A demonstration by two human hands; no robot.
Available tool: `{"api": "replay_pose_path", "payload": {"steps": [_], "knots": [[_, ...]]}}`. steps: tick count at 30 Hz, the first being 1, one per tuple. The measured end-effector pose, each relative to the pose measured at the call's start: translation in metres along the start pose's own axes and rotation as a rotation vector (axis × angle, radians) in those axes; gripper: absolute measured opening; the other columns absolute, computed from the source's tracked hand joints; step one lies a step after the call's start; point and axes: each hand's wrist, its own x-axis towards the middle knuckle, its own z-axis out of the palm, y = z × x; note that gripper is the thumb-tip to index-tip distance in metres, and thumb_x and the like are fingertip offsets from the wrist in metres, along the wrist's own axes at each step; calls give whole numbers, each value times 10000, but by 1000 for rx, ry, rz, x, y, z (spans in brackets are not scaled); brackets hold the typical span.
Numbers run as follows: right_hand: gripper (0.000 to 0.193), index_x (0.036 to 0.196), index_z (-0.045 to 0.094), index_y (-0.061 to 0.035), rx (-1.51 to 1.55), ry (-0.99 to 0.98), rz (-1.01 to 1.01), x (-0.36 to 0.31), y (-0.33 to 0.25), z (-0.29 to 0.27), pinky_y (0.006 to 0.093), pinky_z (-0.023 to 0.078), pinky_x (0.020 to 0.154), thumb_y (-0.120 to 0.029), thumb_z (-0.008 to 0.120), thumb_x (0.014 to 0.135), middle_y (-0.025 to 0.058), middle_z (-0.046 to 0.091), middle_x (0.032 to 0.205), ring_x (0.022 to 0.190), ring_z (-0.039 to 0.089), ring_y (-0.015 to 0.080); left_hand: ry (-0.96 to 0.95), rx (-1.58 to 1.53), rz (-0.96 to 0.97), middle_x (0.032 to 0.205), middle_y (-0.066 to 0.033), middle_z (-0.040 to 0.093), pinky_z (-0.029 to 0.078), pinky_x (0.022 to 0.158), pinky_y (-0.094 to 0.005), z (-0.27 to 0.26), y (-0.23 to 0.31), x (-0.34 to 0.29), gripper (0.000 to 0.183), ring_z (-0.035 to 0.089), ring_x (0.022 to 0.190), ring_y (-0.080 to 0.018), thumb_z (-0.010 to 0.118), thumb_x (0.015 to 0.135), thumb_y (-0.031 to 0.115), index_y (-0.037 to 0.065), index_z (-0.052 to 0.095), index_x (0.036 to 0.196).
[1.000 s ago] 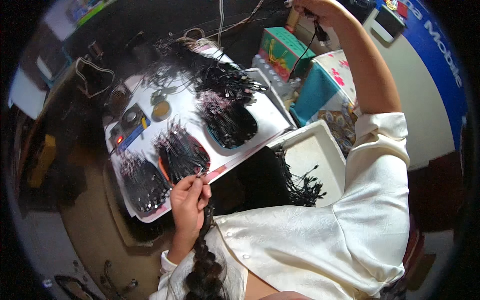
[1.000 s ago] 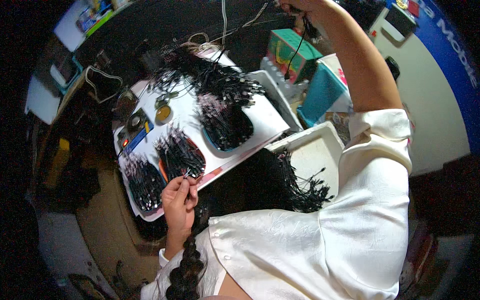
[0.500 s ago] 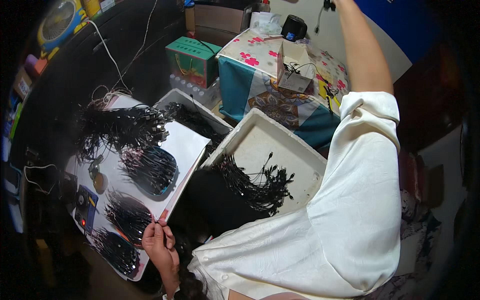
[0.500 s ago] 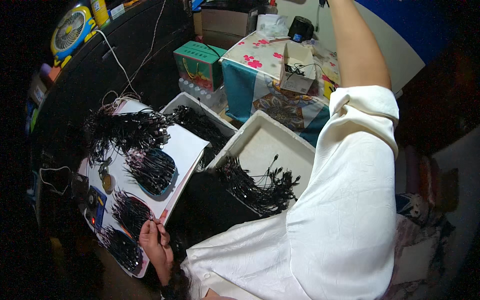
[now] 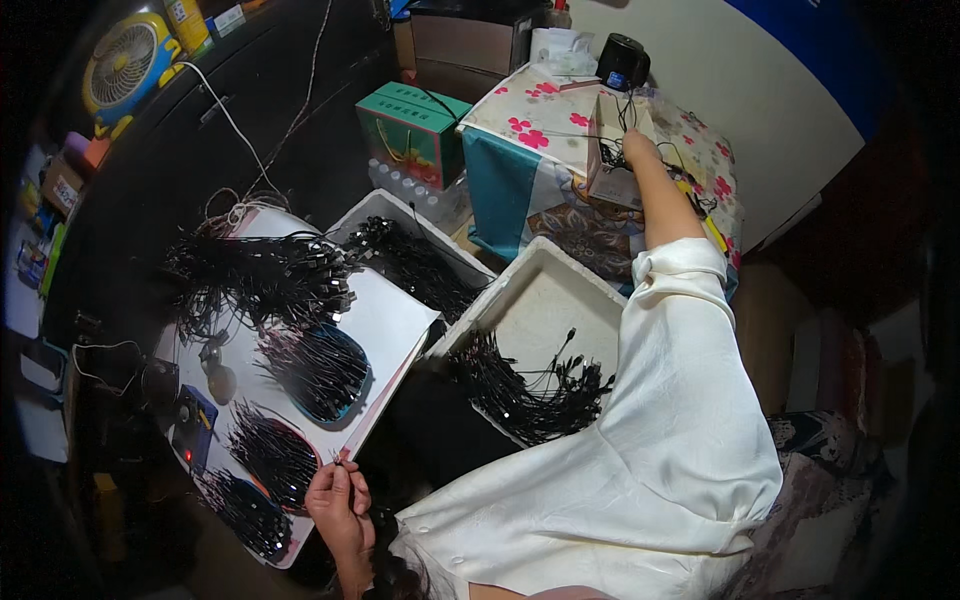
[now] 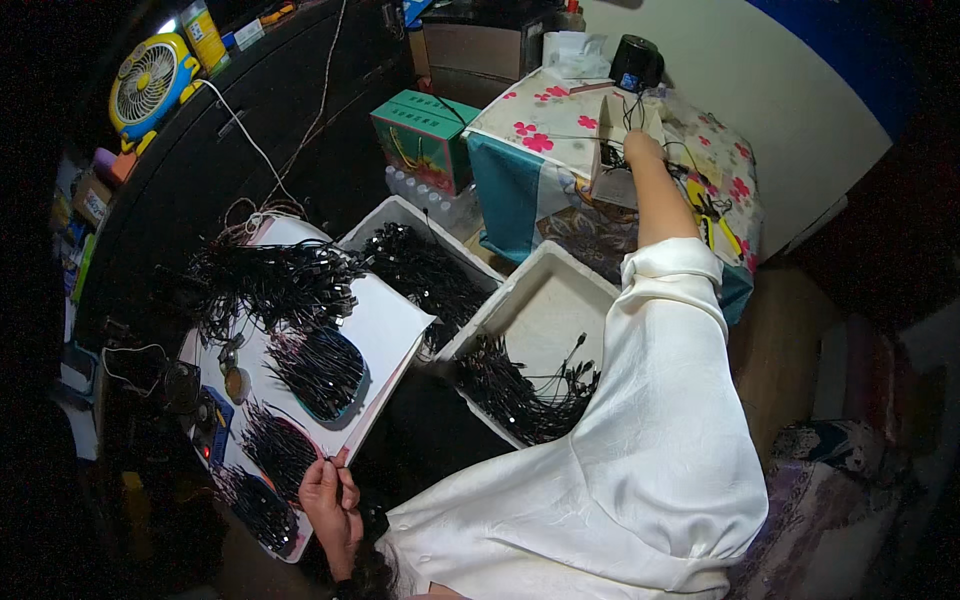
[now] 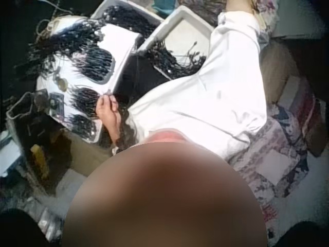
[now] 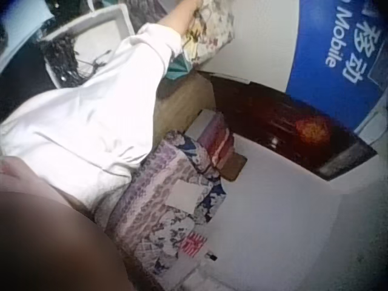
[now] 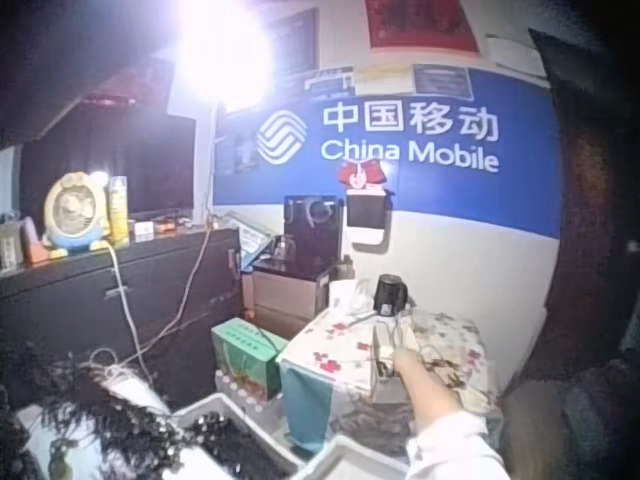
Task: The person repeatedly picks up black wire-like components from trays on a table, attaches small white cylindrical pieces to their ends, and places the finished items into a white tray. The person also uses a small tool to assist with the assembly.
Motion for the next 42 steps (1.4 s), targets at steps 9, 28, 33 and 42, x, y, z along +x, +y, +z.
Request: {"api": "replay_pose_path", "payload": {"steps": [9,28,33,42], "knots": [[459,1078,641,-1,-10,-95,-59,44,23,31,510,462,885,-418,605,888,205,609,1199,1099,588,363,-13,38,-51,709,-98,575,275,405,-179,11,-3,5,209,386,461,-65,540,951,80,-74,583,1087],[242,884,616,12,368,-46,-1165,-112,-285,-59,440,471,693,-226,581,866,220,634,833,790,626,346,82,-90,97,713,-76,603,289,438,-161,-30,14,-13,175,411,502,-38,558,950,100,-61,628,951],[464,945,654,10,312,-264,-1208,-241,-432,4,399,496,701,-437,649,824,187,672,842,748,644,309,95,-99,130,740,-78,611,284,442,-163,-38,23,-23,178,437,527,-43,553,955,110,-51,627,966],[414,861,643,47,253,-38,-1293,-153,-564,131,461,452,612,-358,693,792,244,648,785,705,611,426,169,-126,248,761,-21,599,351,502,-165,-72,11,-69,206,502,639,-44,563,960,196,-2,617,972]]}}
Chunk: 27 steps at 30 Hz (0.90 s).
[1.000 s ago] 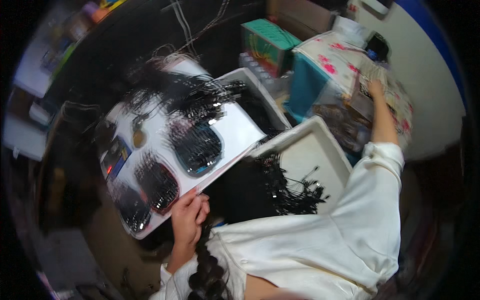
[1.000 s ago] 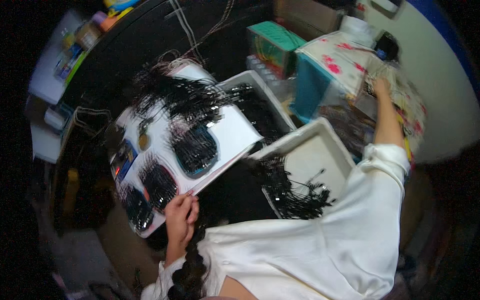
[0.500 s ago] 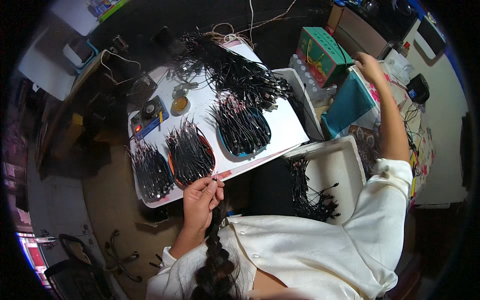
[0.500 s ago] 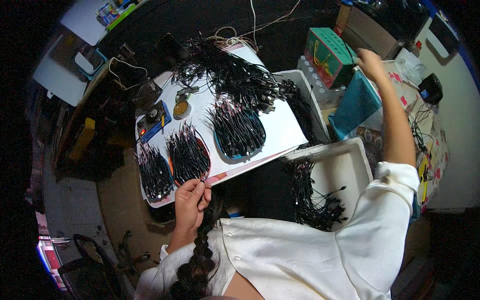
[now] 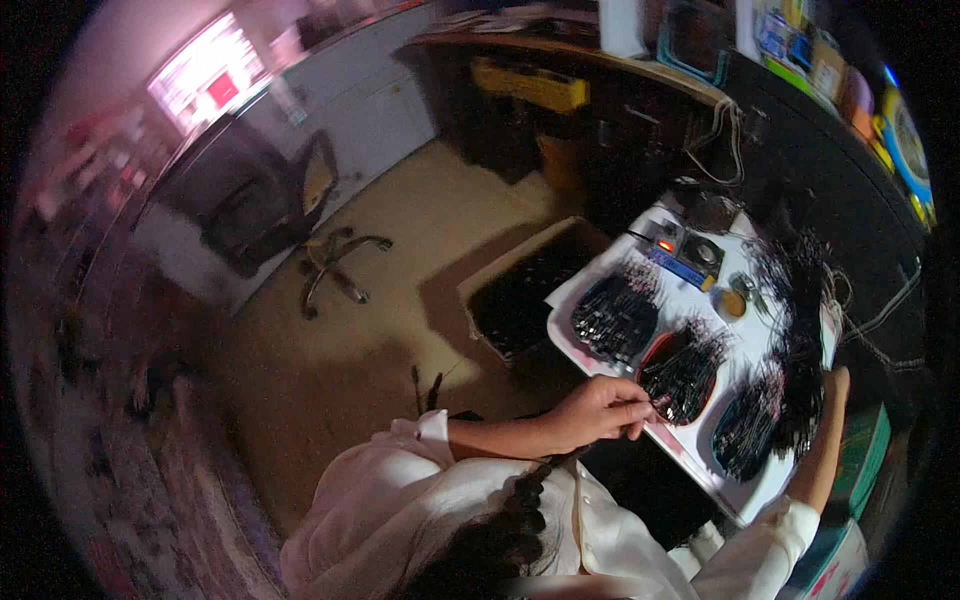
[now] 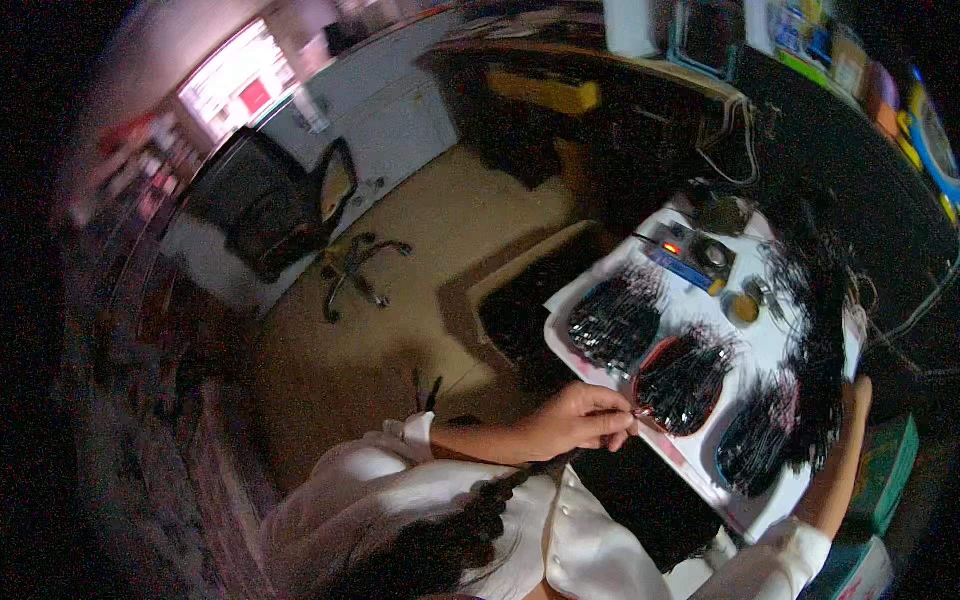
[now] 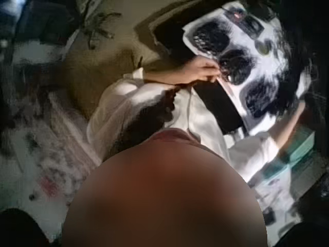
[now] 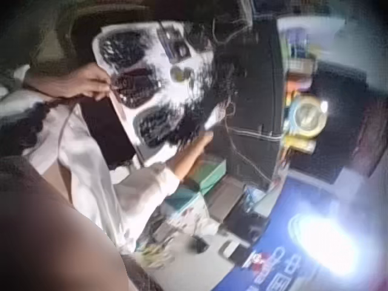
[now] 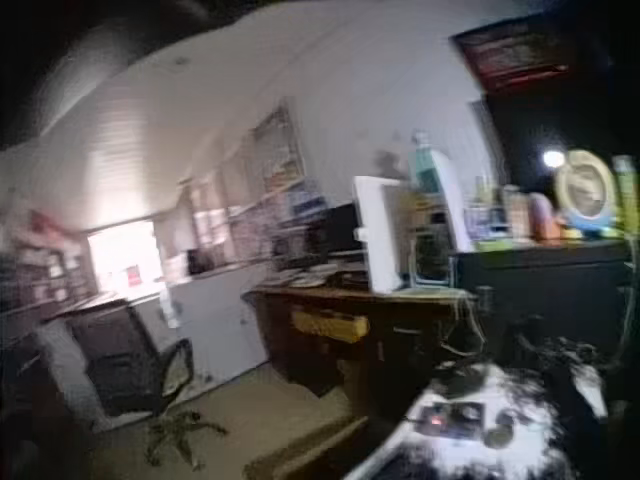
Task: The person repeatedly picks up black wire-like components from trays on a table, attaches small white cylindrical pieces to their ends, and places the finished items into a white tray. The person also uses a small tool to assist with the assembly.
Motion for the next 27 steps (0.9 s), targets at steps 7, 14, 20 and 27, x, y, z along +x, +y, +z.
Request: {"api": "replay_pose_path", "payload": {"steps": [7,14,20,27], "knots": [[199,1112,604,-69,1745,-160,102,-11,-31,-129,211,496,531,-190,515,981,-24,611,874,650,569,59,9,1,67,724,0,594,387,535,-171,-19,0,-22,215,521,638,-48,559,962,217,14,628,953],[262,1174,550,37,1940,-117,-497,-215,-219,-289,238,527,719,-83,547,942,179,630,1133,941,629,170,4,-32,160,883,-86,673,431,557,-179,-15,35,-31,209,578,654,-84,508,991,185,3,611,974],[77,986,593,10,1591,222,-303,-431,-358,-208,249,531,567,-24,575,920,154,682,906,795,685,220,-200,-421,90,1210,-219,592,566,847,-382,10,46,-2,185,612,1099,-331,458,1001,172,47,583,1055],[62,898,638,23,1577,22,-282,-511,-336,-147,268,501,738,52,590,871,112,637,871,818,613,164,-78,-238,158,1120,-150,632,582,694,-318,-8,36,6,190,665,862,-222,488,992,195,33,586,1000]]}}
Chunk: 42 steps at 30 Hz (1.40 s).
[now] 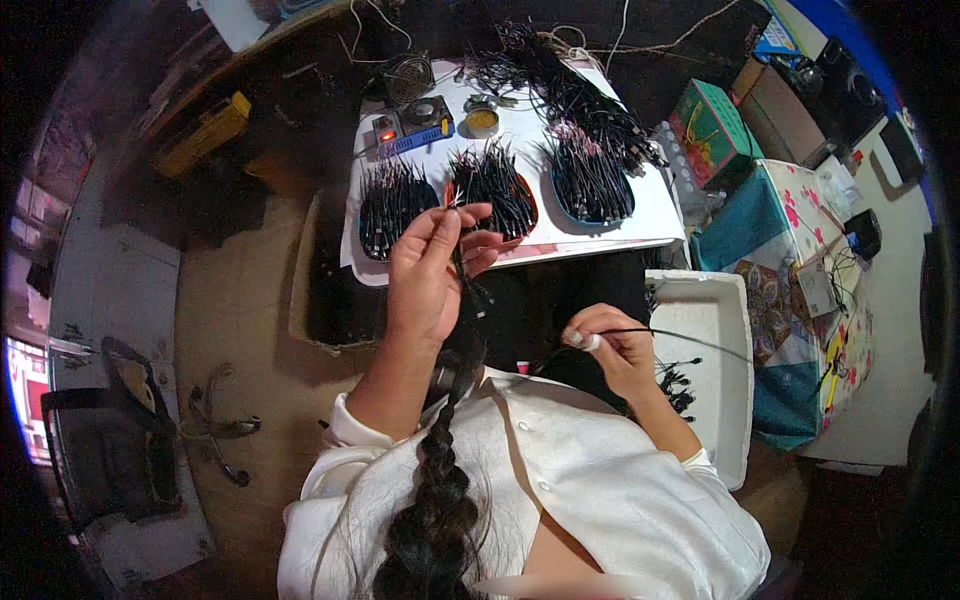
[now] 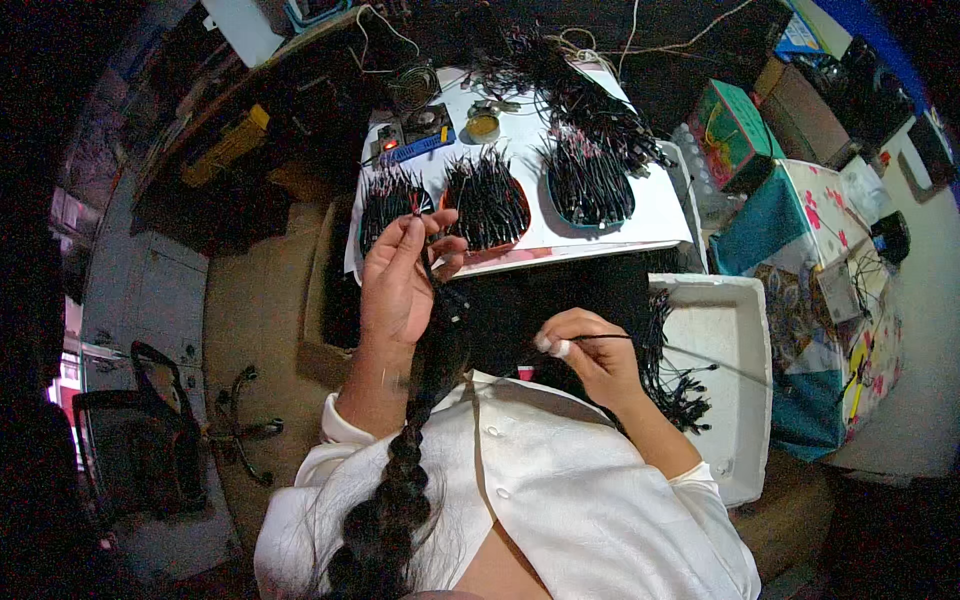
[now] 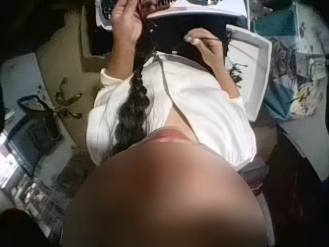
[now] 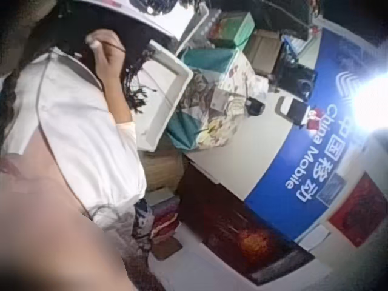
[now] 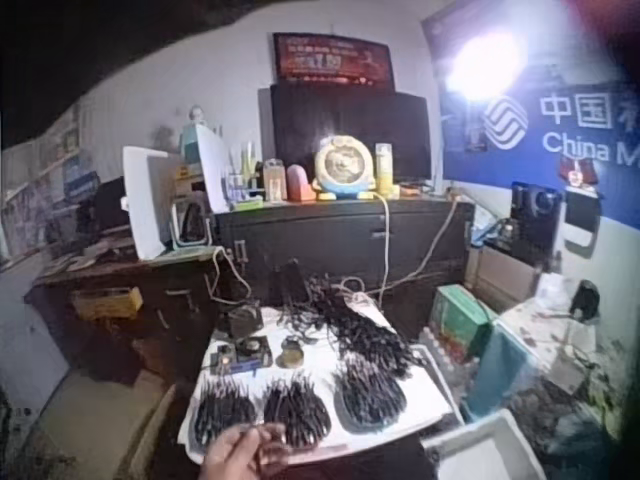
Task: The person repeatedly picks up black wire-like components from trays on a table, attaches small white cylindrical pieces to their ends, and places the finished items into a white tray. The person also uses a small tool to assist with the assembly.
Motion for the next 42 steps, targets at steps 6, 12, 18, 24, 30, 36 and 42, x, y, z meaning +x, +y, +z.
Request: {"api": "replay_pose_path", "payload": {"steps": [6,12,18,24,30,36,42], "knots": [[219,839,532,-18,-270,64,88,-14,-10,-33,261,443,553,-101,415,1004,66,611,714,614,560,102,187,151,151,1071,-179,647,576,735,-307,-21,6,-11,166,660,890,-223,490,990,159,20,580,985],[226,709,425,-28,-856,-114,-136,42,21,1,430,389,478,-34,619,824,156,479,602,549,510,376,-30,106,288,1263,-200,566,522,916,-346,21,-10,0,170,588,1138,-266,491,989,128,-6,562,1066],[238,658,460,-61,-1046,-106,-271,44,39,15,395,385,422,-79,661,784,98,482,542,489,522,294,-29,-20,403,1157,-205,619,564,743,-304,35,3,12,162,689,849,-243,422,1016,155,35,528,986],[172,710,523,-61,-1029,-162,-154,28,49,15,351,429,457,-96,681,768,75,535,596,531,568,231,169,113,404,713,5,507,297,435,-158,37,-18,11,93,427,571,-36,515,985,130,49,542,946],[232,1059,607,19,-423,-43,171,47,8,-18,257,499,702,-70,672,855,69,652,943,815,618,121,114,384,316,759,12,569,357,493,-164,45,-48,4,146,463,607,-25,551,974,153,11,579,983],[183,1046,614,37,74,74,145,77,-4,-22,214,495,747,-38,647,883,37,643,937,865,605,78,33,558,303,803,10,608,388,509,-159,47,-65,0,143,509,638,-23,551,972,145,10,588,1004],[118,983,622,49,41,72,77,79,-2,-20,210,508,691,2,635,876,43,640,922,801,610,69,-32,655,316,766,-25,625,376,499,-174,50,-66,-3,160,495,583,-32,546,968,109,-3,599,1071]]}}
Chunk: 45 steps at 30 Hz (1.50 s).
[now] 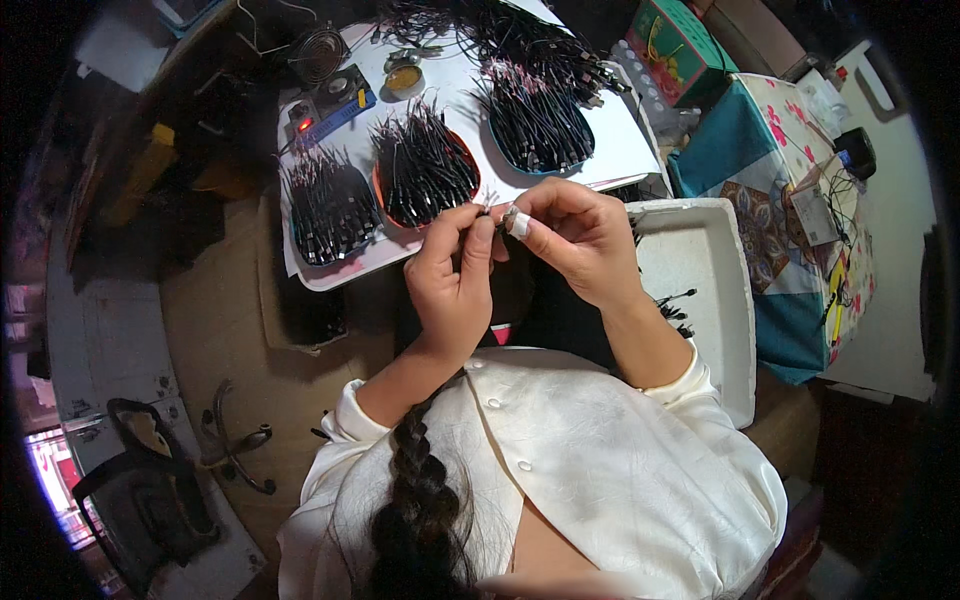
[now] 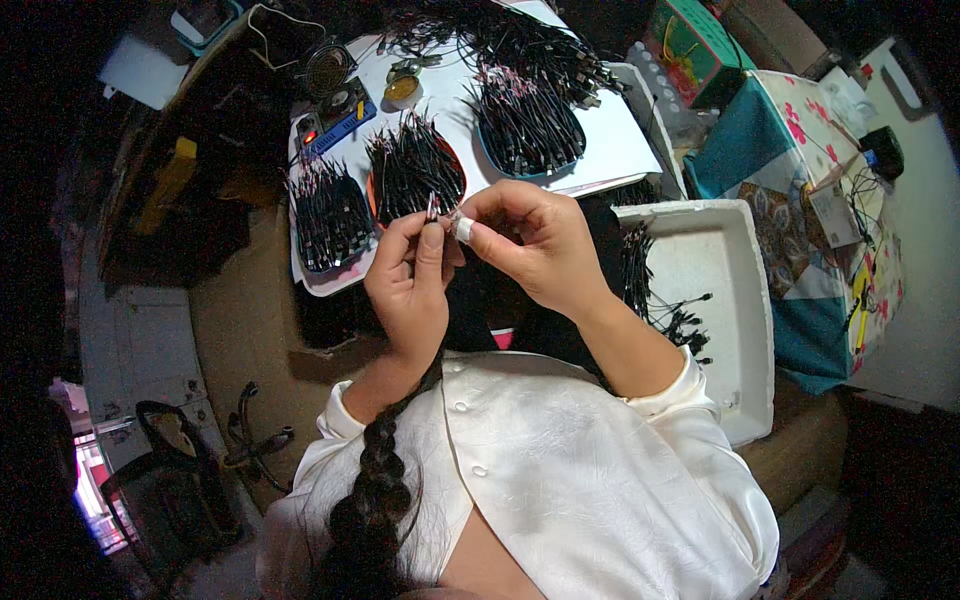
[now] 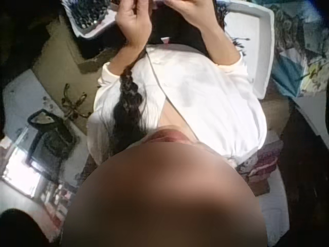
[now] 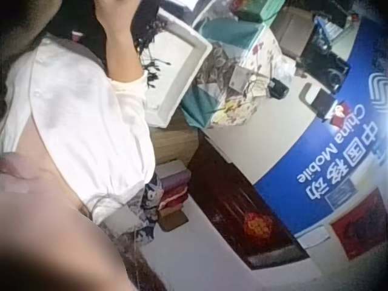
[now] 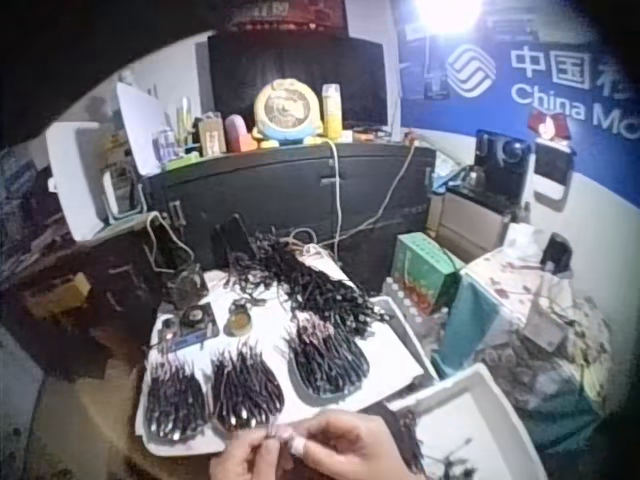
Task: The person repeatedly picks up black wire-like components from trays on a table, attaches small white cylindrical pieces to their ends, and places the finished items into a white tray. The person also uses a small tool to assist with the assembly.
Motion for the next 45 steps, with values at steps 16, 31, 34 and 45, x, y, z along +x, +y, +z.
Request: {"api": "replay_pose_path", "payload": {"steps": [16,31,34,45], "knots": [[130,977,616,33,187,58,97,-7,10,-1,218,488,753,-41,652,876,60,653,924,844,615,92,-104,-202,-217,710,4,564,369,541,-168,-8,16,-11,133,487,614,-38,575,947,71,-44,614,1002],[106,974,587,-11,837,-29,353,-9,29,3,262,476,761,-63,620,888,74,641,922,844,602,125,-92,-404,-346,705,7,575,304,482,-149,-11,9,-14,138,461,583,-14,574,954,103,-17,623,1003],[142,1005,592,-10,926,-115,456,-6,30,-3,257,479,777,-69,622,879,72,641,927,849,602,121,-111,-427,-350,709,-8,583,289,469,-148,-12,9,-14,157,451,569,-14,566,958,108,-33,621,1002],[264,1068,597,14,723,-197,491,-4,17,-10,254,508,740,-106,691,852,64,634,945,799,603,139,-276,-606,-572,675,-62,596,266,437,-165,-25,11,-10,203,428,501,-47,561,951,126,-62,636,943]]}}
